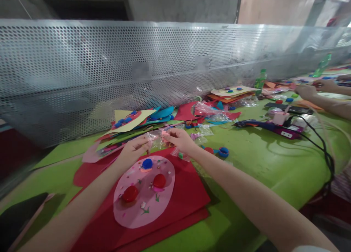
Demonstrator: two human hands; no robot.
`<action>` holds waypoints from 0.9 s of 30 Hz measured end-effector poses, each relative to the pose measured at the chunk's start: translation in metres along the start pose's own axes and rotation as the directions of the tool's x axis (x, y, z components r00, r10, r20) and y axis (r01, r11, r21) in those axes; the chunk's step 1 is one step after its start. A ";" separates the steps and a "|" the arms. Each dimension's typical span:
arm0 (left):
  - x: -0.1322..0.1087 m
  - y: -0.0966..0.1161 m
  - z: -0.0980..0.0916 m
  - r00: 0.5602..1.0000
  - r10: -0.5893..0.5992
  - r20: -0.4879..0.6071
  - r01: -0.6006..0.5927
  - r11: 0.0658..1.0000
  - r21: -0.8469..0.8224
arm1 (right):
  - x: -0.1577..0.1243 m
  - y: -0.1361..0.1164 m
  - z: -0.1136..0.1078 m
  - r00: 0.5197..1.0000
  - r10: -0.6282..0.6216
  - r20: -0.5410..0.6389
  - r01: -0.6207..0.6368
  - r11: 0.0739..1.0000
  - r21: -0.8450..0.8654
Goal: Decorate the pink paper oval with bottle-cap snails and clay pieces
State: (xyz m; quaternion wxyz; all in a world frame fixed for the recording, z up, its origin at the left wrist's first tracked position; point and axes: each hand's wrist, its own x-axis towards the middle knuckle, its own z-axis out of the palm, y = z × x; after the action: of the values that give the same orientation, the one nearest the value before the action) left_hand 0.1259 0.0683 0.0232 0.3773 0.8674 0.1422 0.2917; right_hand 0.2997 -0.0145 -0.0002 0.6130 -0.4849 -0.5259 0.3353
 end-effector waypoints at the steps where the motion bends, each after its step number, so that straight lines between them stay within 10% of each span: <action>1: 0.000 -0.003 -0.001 1.000 -0.009 -0.001 0.009 1.000 -0.006 | -0.001 -0.001 0.001 1.000 -0.004 0.009 0.004 1.000 0.000; 27: -0.006 0.009 0.010 0.972 0.145 -0.186 -0.126 0.986 0.111 | -0.007 0.000 0.010 0.999 -0.022 0.028 0.022 1.000 0.002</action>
State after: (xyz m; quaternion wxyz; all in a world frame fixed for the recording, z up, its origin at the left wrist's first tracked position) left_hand 0.1272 0.0533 0.0223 0.2978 0.8600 0.1327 0.3925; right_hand 0.2887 -0.0188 -0.0029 0.6097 -0.4738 -0.5396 0.3355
